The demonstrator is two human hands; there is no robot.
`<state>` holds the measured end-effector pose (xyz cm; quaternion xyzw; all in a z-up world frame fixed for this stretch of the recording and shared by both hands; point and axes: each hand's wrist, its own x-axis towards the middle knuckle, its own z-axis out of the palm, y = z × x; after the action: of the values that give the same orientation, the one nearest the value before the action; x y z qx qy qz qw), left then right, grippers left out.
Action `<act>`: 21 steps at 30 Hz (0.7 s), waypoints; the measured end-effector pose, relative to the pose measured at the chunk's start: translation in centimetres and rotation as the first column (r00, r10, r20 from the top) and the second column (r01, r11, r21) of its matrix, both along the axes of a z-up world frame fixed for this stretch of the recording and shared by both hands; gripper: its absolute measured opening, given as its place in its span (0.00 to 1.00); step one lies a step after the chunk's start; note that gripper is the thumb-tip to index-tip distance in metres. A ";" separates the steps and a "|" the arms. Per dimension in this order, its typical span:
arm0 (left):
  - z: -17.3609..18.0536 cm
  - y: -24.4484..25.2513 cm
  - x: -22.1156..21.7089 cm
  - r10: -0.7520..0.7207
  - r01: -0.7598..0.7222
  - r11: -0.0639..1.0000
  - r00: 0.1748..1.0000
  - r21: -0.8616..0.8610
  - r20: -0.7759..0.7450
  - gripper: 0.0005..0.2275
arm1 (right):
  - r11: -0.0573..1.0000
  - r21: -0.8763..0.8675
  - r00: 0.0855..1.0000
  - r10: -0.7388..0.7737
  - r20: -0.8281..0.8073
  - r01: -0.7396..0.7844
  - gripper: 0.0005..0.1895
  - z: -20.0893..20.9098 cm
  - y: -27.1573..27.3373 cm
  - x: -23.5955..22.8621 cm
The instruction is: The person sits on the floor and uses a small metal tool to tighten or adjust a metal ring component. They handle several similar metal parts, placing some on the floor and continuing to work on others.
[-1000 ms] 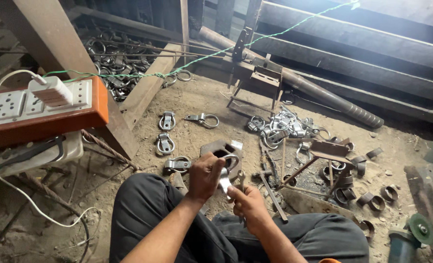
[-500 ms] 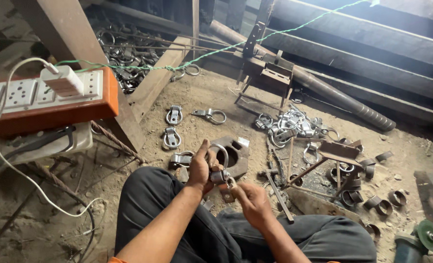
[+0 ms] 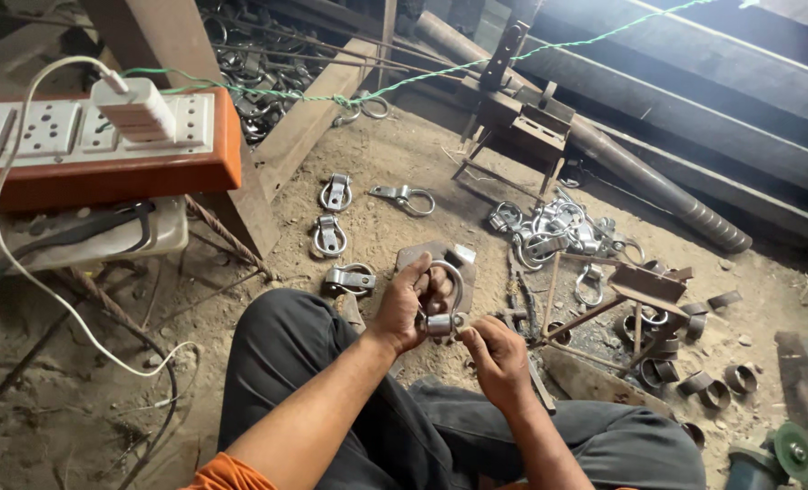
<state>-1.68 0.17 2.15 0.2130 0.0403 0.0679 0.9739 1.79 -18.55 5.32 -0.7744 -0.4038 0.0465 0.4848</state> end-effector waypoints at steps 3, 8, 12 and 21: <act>-0.1 -0.3 -0.1 0.103 -0.103 0.995 0.971 0.013 -0.218 0.11 | 0.994 -0.106 1.000 -0.026 0.016 0.028 0.12 -0.6 -0.1 0.2; 0.1 0.3 0.2 0.103 -0.103 0.995 0.990 -0.003 -0.096 0.16 | 0.996 -0.082 1.000 -0.023 0.007 0.023 0.11 -0.8 -0.2 0.2; 1.2 0.8 -0.6 0.107 -0.108 0.994 0.992 -0.014 -0.066 0.20 | 0.995 -0.088 0.998 -0.053 0.019 0.054 0.11 -0.9 -0.3 0.4; 0.4 0.5 -0.7 0.107 -0.105 0.992 0.994 0.067 -0.014 0.19 | 0.996 -0.071 0.998 -0.047 0.043 0.050 0.12 -1.2 -0.6 0.7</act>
<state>-2.40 0.71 2.54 0.2435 0.0579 0.1189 0.9608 2.51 -19.18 4.15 -0.8018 -0.3929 0.0331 0.4491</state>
